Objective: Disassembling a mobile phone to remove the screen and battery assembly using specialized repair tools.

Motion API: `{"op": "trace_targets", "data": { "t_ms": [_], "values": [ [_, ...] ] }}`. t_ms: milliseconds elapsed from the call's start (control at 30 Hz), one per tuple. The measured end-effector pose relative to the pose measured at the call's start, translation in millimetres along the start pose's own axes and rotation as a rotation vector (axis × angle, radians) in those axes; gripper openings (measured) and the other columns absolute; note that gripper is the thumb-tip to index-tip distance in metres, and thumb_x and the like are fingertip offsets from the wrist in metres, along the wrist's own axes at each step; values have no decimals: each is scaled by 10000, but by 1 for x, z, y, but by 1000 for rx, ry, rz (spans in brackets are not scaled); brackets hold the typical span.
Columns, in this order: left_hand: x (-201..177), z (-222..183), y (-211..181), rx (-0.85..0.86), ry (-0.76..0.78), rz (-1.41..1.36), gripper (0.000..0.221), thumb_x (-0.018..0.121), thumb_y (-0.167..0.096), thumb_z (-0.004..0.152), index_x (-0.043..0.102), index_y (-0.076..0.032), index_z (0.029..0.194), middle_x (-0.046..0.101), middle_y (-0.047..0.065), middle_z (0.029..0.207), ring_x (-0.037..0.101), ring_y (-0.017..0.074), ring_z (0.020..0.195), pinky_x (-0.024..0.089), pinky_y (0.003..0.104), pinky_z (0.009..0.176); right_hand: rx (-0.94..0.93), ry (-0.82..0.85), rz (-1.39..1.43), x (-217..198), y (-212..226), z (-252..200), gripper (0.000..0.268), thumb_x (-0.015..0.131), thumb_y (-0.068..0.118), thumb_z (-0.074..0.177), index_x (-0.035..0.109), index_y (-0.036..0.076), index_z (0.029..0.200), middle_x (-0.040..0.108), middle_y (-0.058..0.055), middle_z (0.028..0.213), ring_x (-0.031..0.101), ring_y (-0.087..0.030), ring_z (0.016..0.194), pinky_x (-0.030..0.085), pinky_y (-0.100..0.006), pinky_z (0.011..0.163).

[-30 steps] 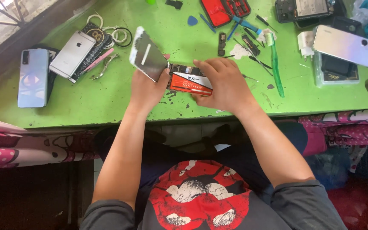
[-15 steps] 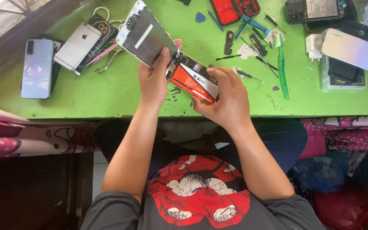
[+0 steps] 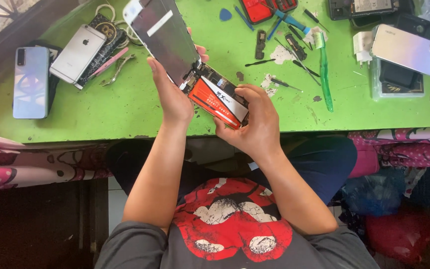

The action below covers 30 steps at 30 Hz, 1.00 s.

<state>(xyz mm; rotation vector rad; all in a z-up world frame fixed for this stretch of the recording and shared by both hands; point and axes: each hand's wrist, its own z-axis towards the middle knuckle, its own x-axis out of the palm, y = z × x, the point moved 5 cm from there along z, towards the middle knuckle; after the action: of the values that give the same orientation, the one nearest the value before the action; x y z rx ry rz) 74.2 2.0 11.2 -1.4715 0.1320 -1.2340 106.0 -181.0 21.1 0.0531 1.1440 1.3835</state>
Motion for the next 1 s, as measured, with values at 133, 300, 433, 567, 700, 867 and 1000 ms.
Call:
{"op": "trace_targets", "data": {
  "t_ms": [133,300,433,567,700,867,1000],
  "values": [
    [-2,4,5,-36,16,-68,819,452,-708,941,577,-8,1348,699,146,1089,676,258,1007,519,385,950,6,-11,4,4,-2,2,638,866,329,793,533,60,1265,625,-159,1290,670,-330,1188,575,-439,931],
    [-8,12,24,-205,-81,-377,939,471,-760,837,524,-44,1442,702,124,1083,690,264,1009,580,526,916,27,17,-39,11,-3,8,638,848,348,817,524,62,1286,601,-168,1291,650,-349,1207,576,-471,879],
    [-3,26,24,-135,-113,-382,857,440,-739,881,609,-16,1310,702,157,1004,668,279,867,555,486,807,-18,12,-30,6,-7,18,599,830,362,880,511,73,1297,604,-190,1332,644,-365,1218,568,-490,908],
    [-5,40,18,-124,-99,-291,845,469,-729,857,635,-13,1275,704,166,989,673,274,849,592,473,767,188,159,-106,-24,-18,48,478,684,362,985,603,15,1303,663,-164,1263,615,-322,1192,472,-473,1007],
    [-10,40,13,-109,-52,-196,872,478,-747,832,628,-12,1278,695,160,997,674,261,857,599,456,776,233,127,-552,-59,-76,69,225,683,234,1055,750,67,1191,790,-63,1108,697,-257,1060,509,-421,923],
    [-12,34,19,-173,-87,-340,899,479,-752,805,597,-6,1292,694,171,960,685,268,819,603,471,726,32,77,-727,-60,-146,102,248,685,292,1073,760,116,1232,720,-52,1138,597,-289,1065,457,-426,831],
    [-20,32,26,-187,21,-447,863,565,-733,817,575,-14,1295,707,173,998,713,261,853,637,445,752,-89,71,-787,-45,-176,123,333,793,418,1006,832,150,1200,658,-51,1047,552,-309,982,450,-461,734]
  ]
}}
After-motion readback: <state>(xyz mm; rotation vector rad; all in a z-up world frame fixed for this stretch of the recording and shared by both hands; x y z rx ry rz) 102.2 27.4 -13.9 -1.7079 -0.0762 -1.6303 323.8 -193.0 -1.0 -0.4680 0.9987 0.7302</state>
